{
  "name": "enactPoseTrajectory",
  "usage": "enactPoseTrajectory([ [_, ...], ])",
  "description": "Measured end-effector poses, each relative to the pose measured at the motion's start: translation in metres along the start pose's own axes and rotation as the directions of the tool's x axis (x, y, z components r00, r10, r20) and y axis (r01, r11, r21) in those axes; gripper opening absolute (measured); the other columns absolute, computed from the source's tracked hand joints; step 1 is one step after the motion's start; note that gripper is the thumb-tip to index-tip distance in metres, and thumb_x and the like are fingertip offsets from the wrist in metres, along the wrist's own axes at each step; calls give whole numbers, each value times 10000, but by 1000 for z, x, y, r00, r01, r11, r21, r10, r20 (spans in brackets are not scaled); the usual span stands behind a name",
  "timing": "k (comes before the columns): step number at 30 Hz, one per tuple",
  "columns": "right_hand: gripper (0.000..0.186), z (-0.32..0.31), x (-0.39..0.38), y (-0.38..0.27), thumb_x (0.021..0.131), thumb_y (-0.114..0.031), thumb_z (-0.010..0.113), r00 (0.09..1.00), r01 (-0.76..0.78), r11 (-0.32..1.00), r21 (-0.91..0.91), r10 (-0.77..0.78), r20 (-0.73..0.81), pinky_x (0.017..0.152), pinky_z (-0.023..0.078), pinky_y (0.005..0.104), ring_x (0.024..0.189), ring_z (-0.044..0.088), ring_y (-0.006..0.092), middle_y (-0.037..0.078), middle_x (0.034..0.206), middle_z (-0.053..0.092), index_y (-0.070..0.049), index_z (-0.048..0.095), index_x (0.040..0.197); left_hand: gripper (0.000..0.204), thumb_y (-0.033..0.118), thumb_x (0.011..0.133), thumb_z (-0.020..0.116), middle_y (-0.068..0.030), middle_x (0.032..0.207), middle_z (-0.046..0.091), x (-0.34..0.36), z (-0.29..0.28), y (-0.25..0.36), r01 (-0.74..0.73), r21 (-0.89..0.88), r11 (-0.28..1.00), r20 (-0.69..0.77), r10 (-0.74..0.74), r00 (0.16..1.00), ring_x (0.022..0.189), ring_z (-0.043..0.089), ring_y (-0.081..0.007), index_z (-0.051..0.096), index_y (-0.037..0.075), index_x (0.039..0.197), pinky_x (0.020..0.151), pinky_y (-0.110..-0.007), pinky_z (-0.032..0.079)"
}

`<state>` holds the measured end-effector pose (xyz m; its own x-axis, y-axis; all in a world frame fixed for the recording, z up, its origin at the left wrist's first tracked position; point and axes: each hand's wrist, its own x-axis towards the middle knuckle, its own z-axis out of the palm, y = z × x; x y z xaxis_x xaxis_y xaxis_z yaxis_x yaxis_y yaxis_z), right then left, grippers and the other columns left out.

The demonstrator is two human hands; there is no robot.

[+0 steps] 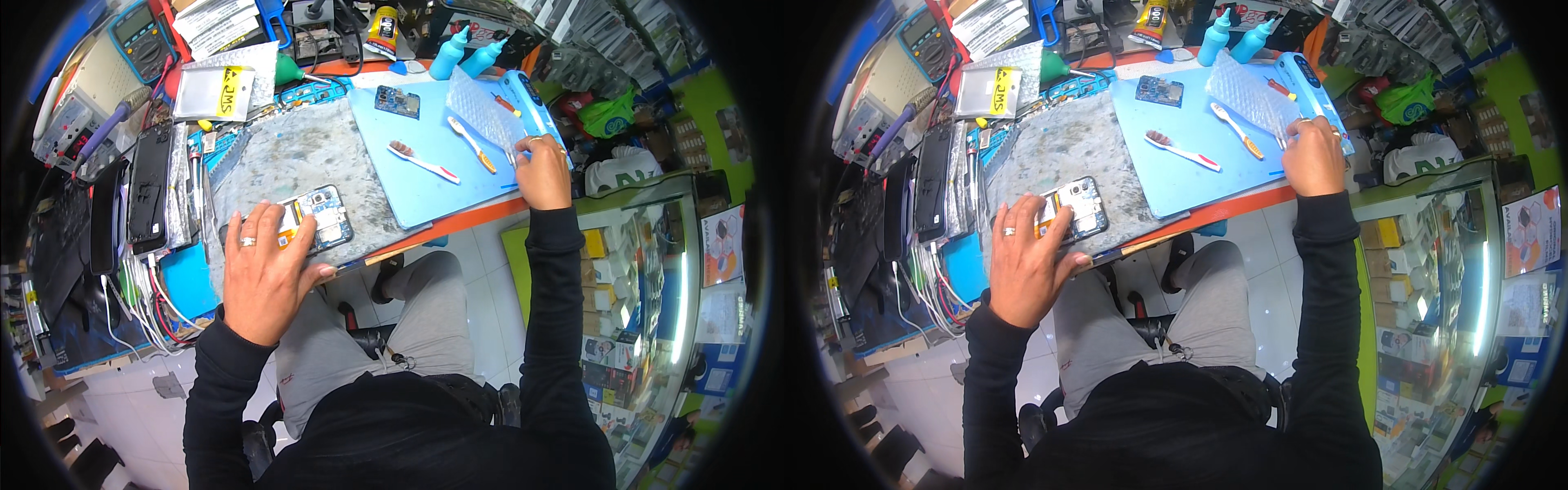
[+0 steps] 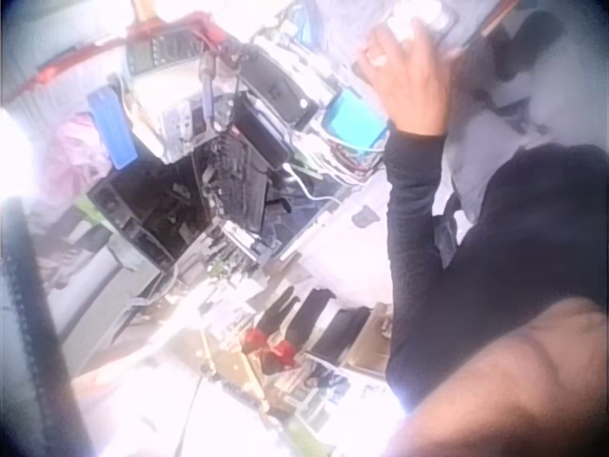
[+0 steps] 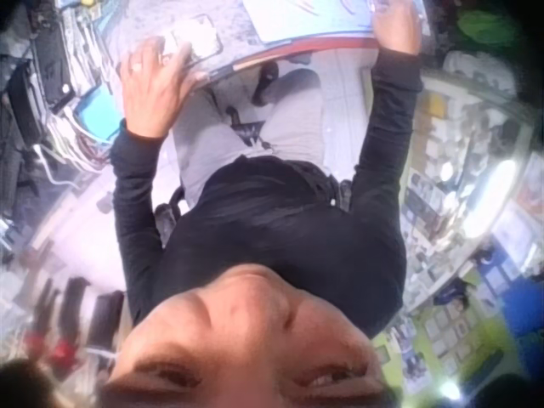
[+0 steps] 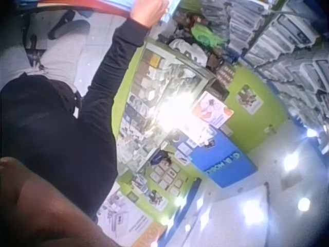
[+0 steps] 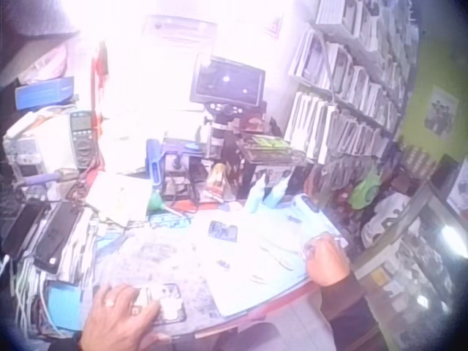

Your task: The person assembles a mobile phone by placing internal circuit boards and components into the chassis, then using a small metal tool to press parts into place.

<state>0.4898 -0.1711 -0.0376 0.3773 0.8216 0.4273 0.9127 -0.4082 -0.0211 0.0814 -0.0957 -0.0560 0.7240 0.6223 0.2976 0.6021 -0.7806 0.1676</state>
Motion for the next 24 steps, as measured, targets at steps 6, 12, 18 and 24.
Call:
enactPoseTrajectory([
  [6,173,-5,-1,-20,840,-153,760,952,-227,973,28,216,217,822,545,491,954,686,413,210,989,722,-23,726,949,617,414,809,804,-224,1314,554,-6,-1,-6,29,-21,999,21,-29,999,1307,504,-411,634,107,1316,1125,-612,343],
  [12,180,25,-1,9,867,-127,759,982,-174,960,220,153,110,846,517,466,948,678,381,185,986,708,21,707,955,601,436,837,783,-212,1320,543,-4,2,-5,13,-58,998,-7,-13,1000,1316,492,-403,628,117,1321,1122,-601,346],
  [18,165,18,10,-16,873,-138,757,998,-28,998,47,25,60,924,480,461,1032,625,390,180,1056,654,13,720,928,599,448,838,778,-196,1320,547,-10,7,-7,24,-62,998,-33,-26,999,1316,491,-390,623,129,1320,1121,-599,350],
  [24,163,31,16,-19,885,-123,727,991,-54,990,127,38,125,896,497,463,991,649,405,190,1020,671,23,709,955,600,451,841,775,-192,1325,554,-10,8,-7,30,-58,998,-48,-32,998,1323,491,-385,620,136,1327,1126,-602,352],
])
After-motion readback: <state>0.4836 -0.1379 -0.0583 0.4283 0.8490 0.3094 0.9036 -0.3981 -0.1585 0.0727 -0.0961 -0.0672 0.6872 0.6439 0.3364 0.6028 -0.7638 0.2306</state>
